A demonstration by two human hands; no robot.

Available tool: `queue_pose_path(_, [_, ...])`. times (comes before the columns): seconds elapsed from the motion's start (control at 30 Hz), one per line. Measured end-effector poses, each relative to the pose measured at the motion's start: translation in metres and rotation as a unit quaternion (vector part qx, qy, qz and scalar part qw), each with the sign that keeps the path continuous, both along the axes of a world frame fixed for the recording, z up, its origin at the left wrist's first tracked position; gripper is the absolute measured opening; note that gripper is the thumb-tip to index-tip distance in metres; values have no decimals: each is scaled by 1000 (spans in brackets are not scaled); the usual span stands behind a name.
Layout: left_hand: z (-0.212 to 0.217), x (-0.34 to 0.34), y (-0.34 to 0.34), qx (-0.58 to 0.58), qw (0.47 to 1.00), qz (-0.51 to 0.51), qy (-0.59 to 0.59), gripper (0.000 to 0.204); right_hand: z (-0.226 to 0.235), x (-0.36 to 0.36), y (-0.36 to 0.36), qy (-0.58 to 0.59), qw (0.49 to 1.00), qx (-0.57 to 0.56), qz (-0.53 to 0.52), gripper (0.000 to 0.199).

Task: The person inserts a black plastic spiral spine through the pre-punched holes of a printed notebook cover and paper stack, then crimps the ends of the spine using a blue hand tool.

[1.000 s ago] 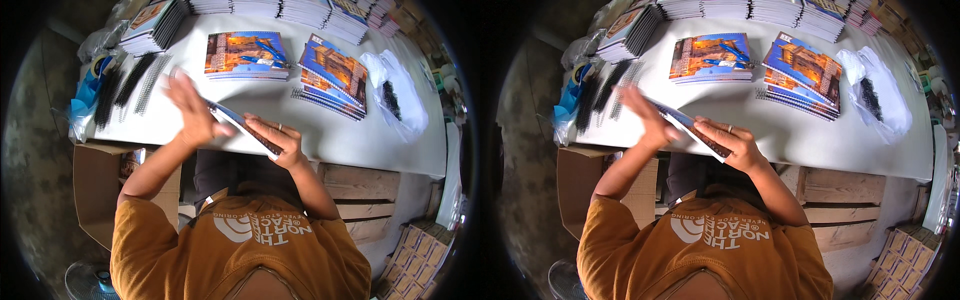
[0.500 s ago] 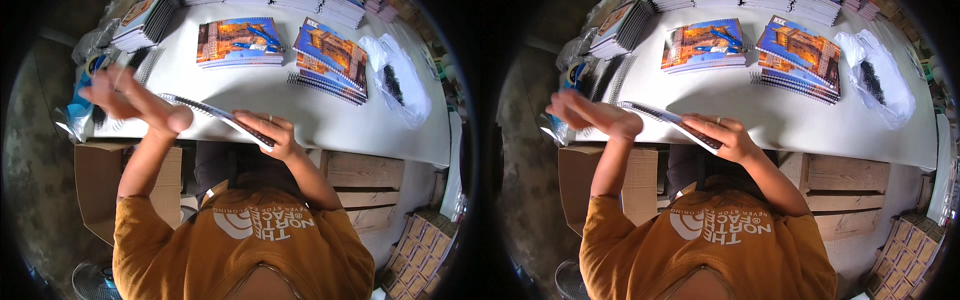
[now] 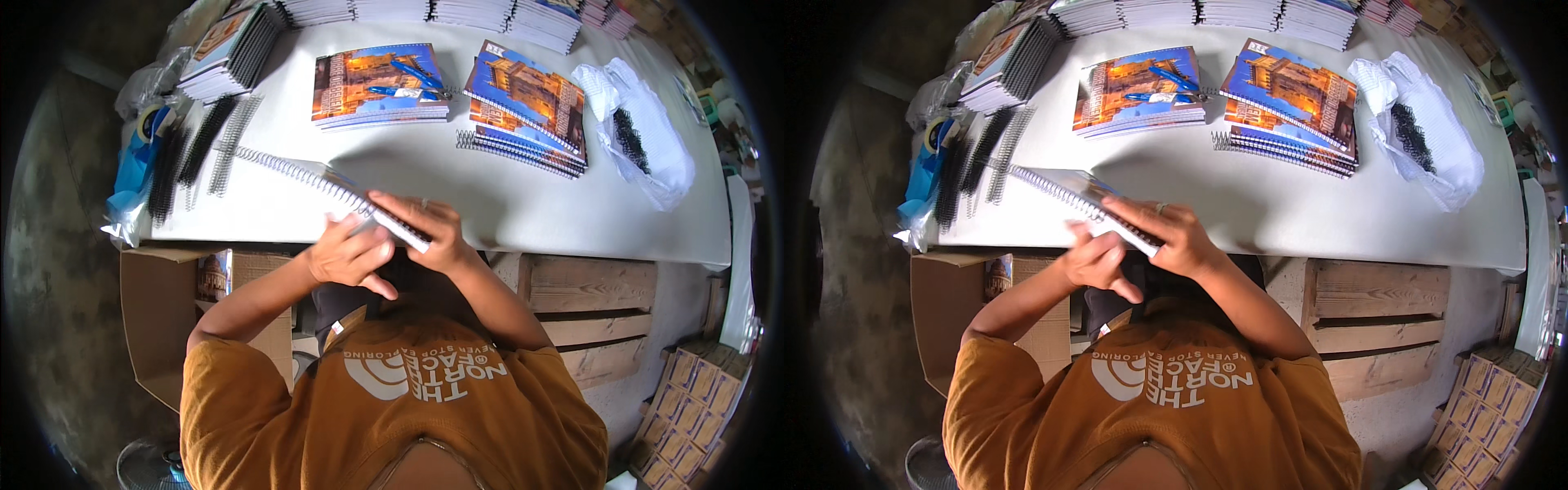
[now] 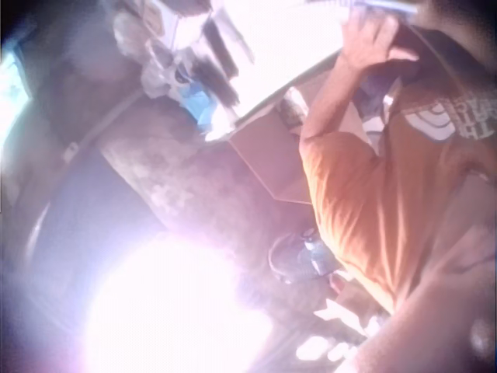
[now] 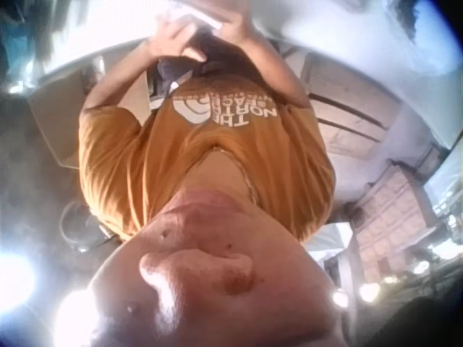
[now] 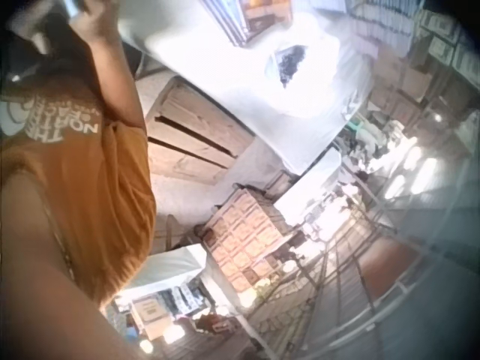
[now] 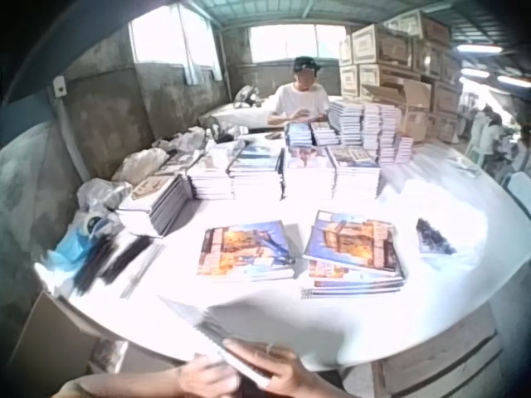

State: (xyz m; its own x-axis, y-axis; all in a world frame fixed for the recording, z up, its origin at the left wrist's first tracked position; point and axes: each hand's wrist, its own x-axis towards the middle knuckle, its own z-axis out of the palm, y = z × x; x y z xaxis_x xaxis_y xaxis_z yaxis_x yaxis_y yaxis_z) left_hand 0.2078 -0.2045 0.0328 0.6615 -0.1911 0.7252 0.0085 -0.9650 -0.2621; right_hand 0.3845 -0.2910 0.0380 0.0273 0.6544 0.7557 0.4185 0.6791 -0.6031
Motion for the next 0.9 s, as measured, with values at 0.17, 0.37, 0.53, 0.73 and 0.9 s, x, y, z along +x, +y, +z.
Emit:
queue_pose_path(0.17, [35, 2, 10, -107, 972, 167, -125, 114, -2, -19, 2, -10, 1000, 22, 9, 47])
queue_pose_path(0.37, [32, 20, -14, 42, 991, 100, -75, 114, -5, -11, 2, 13, 999, -34, 8, 46])
queue_pose_path(0.53, [-16, 25, -25, -80, 991, 104, 36, 124, -4, -13, 6, 59, 997, -52, 23, 52])
queue_pose_path(0.73, [35, 38, -17, -42, 979, 160, -120, 82, -4, -21, 11, -2, 999, -22, 24, 53])
queue_pose_path(0.9, [7, 31, -45, -285, 954, 95, 18, 98, 4, -17, 9, 95, 994, -57, -1, 46])
